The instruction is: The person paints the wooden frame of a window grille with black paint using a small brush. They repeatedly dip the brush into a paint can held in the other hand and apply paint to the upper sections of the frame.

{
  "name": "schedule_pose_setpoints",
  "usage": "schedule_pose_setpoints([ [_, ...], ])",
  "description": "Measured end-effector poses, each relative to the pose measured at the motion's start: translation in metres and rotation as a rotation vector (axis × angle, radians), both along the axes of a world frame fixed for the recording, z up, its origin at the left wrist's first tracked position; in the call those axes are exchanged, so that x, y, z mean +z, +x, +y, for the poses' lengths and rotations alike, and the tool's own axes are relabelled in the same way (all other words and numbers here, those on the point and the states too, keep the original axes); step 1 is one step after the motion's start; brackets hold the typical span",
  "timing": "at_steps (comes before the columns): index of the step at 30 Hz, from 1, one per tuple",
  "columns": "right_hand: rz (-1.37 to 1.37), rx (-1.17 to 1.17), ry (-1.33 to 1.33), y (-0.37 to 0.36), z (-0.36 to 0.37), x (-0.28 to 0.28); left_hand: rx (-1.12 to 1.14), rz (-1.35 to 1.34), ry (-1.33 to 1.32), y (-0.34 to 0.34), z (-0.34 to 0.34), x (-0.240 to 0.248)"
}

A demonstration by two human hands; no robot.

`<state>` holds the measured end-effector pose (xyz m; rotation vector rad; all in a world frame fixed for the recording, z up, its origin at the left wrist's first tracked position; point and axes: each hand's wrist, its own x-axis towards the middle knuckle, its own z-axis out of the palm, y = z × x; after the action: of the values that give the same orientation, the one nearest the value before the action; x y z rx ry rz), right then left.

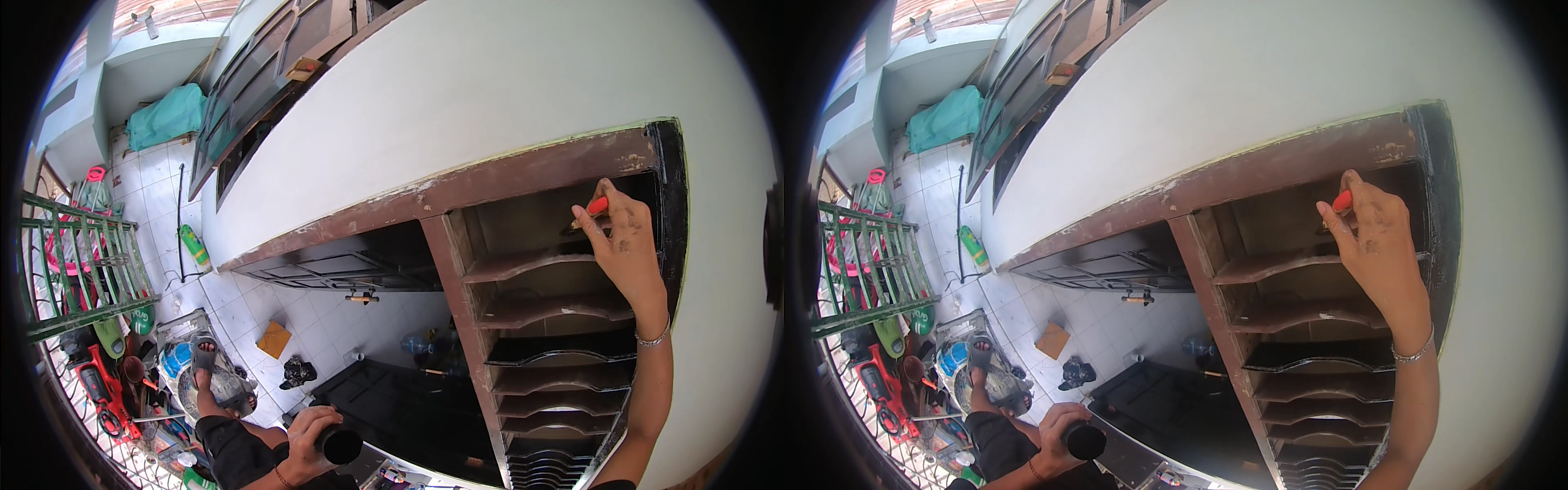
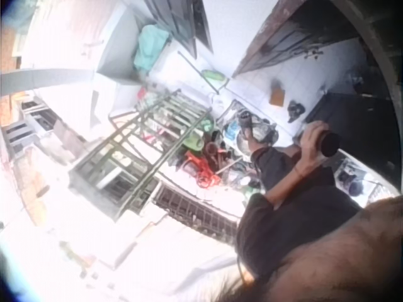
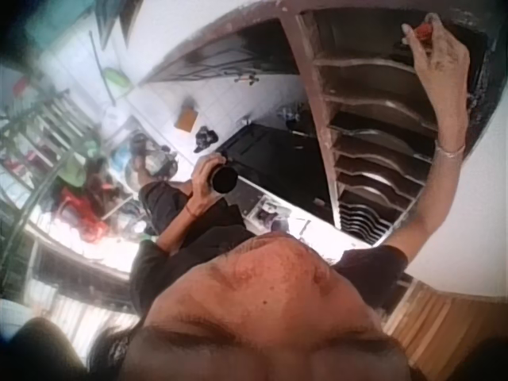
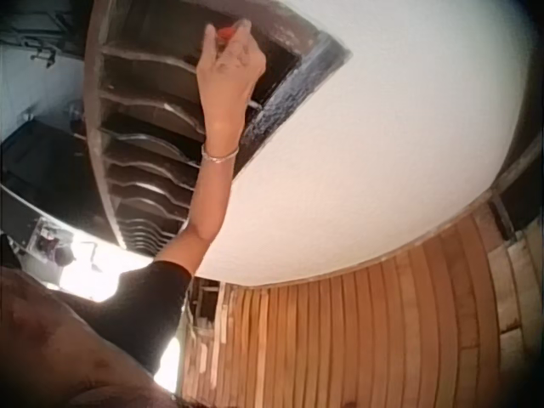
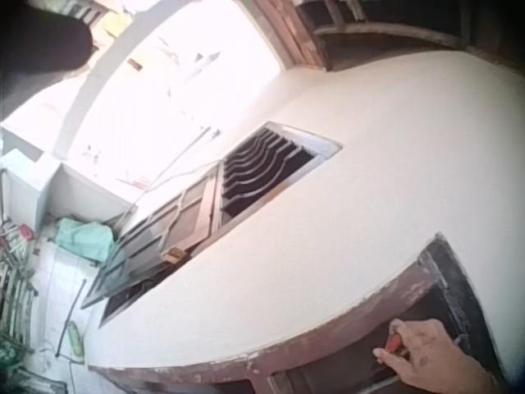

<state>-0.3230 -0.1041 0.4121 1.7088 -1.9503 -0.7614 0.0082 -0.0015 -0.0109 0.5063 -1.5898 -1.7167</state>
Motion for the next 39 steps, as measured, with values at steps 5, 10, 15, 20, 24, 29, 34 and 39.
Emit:
schedule_pose_setpoints([
  [5, -0.095, -0.058, -0.018, 0.01, 0.007, -0.003, -0.004, -0.002, 0.033, 0.002, 0.002, -0.001],
  [10, -0.203, -0.083, -0.075, 0.009, -0.006, 0.008, 0.005, -0.019, 0.009, 0.002, -0.001, -0.001],
  [15, -0.121, 0.117, 0.022, 0.029, -0.001, -0.012, 0.036, -0.01, 0.007, 0.0, -0.001, -0.002],
  [20, -0.12, 0.129, -0.09, 0.036, -0.011, -0.003, 0.041, -0.038, -0.004, 0.001, -0.004, -0.002],
  [24, -0.108, 0.098, -0.022, 0.037, -0.004, -0.013, 0.036, -0.035, 0.007, 0.003, -0.004, -0.002],
  [29, -0.107, 0.135, -0.128, 0.053, -0.01, -0.009, 0.048, -0.046, -0.03, 0.0, -0.007, -0.004],
  [34, -0.089, 0.208, 0.023, 0.025, -0.006, -0.024, 0.083, -0.039, -0.045, -0.003, -0.008, -0.005],
  [39, -0.212, 0.099, -0.123, 0.041, -0.008, -0.022, 0.106, -0.046, -0.061, -0.003, -0.008, -0.007],
])
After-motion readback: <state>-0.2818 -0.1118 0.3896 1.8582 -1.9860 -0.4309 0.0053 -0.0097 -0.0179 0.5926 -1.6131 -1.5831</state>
